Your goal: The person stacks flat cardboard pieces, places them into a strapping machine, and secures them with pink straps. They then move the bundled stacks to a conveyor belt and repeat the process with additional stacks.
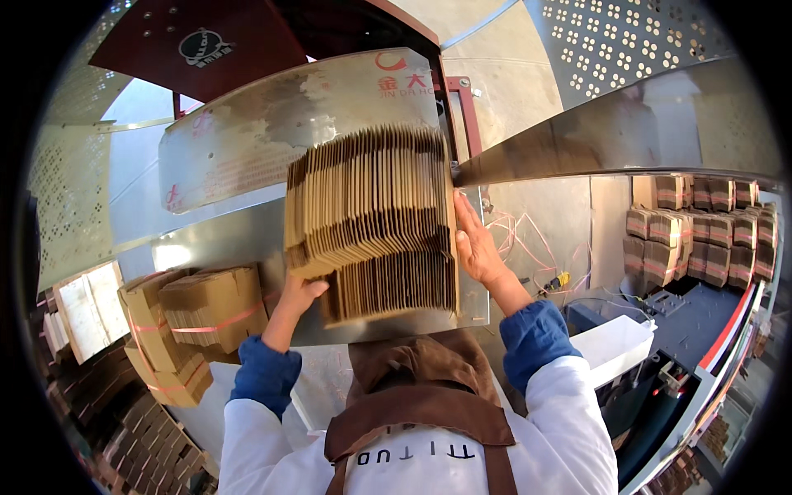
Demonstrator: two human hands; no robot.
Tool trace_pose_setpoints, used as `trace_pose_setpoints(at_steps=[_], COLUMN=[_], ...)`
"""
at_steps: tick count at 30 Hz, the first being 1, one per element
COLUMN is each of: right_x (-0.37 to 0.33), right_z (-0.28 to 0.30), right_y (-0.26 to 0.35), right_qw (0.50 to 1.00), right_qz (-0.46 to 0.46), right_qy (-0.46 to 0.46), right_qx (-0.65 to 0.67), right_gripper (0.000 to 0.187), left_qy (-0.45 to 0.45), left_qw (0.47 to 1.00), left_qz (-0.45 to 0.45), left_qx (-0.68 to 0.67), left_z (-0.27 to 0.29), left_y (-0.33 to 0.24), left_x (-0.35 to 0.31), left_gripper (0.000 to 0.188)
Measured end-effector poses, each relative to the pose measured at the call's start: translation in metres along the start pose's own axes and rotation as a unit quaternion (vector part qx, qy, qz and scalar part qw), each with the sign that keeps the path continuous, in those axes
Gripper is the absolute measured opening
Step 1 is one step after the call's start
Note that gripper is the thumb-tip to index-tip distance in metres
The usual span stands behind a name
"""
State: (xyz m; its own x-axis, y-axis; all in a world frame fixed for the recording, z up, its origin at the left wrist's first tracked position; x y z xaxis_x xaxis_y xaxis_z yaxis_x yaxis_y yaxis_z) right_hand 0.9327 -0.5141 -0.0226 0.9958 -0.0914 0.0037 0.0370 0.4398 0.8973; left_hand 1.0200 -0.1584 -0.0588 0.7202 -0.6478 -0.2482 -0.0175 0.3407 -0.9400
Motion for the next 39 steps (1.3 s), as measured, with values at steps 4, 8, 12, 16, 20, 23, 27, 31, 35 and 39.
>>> trace_pose_setpoints(at_steps=[4,8,12,16,20,23,27,31,35,39], right_x=[-0.028,-0.057,-0.071,-0.083,-0.065,-0.068,-0.068,-0.070,-0.070,-0.071], right_z=[-0.018,-0.024,-0.046,-0.058,-0.052,-0.053,-0.061,-0.067,-0.069,-0.066], right_y=[-0.054,-0.066,-0.040,-0.021,0.004,-0.001,0.009,-0.004,0.003,-0.008], right_qw=[0.983,0.968,0.964,0.974,0.943,0.954,0.961,0.960,0.950,0.956], right_qz=[-0.169,-0.197,-0.175,-0.202,-0.321,-0.291,-0.250,-0.241,-0.260,-0.250], right_qy=[0.021,-0.005,-0.103,-0.095,-0.054,-0.069,-0.100,-0.095,-0.141,-0.113], right_qx=[0.072,0.153,0.173,0.024,0.068,0.015,-0.064,-0.105,-0.101,-0.102], right_gripper=[0.058,0.067,0.073,0.069,0.056,0.045,0.043,0.049,0.046,0.042], left_qy=[-0.067,-0.114,-0.195,-0.203,-0.208,-0.209,-0.221,-0.238,-0.221,-0.224], left_qw=[0.965,0.958,0.974,0.968,0.966,0.966,0.959,0.963,0.964,0.957], left_qz=[-0.036,0.019,0.084,0.034,0.054,0.045,0.012,0.016,0.019,-0.008], left_qx=[0.252,0.264,0.078,0.145,0.141,0.147,0.176,0.129,0.145,0.185], left_z=[-0.018,-0.035,-0.057,-0.062,-0.063,-0.063,-0.064,-0.061,-0.060,-0.060], left_y=[0.000,-0.004,0.006,0.019,0.023,0.011,-0.008,-0.008,-0.006,-0.004], left_x=[0.035,0.022,0.014,0.012,0.010,0.013,0.018,0.021,0.018,0.020], left_gripper=[0.109,0.111,0.097,0.088,0.088,0.086,0.085,0.079,0.083,0.086])
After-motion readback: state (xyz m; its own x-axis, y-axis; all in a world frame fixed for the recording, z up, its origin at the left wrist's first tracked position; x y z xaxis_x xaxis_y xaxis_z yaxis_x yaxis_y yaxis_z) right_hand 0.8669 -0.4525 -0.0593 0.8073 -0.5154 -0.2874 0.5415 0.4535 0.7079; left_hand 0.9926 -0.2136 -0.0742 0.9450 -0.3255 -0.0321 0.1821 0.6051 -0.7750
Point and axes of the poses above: each hand's wrist, its own x-axis towards the middle knuckle, its own z-axis out of the back of the hand, y = z × x, the point moved 3 cm from there along x, towards the middle knuckle, and after that the axes turned 8 degrees about x, right-handed, at the moved point
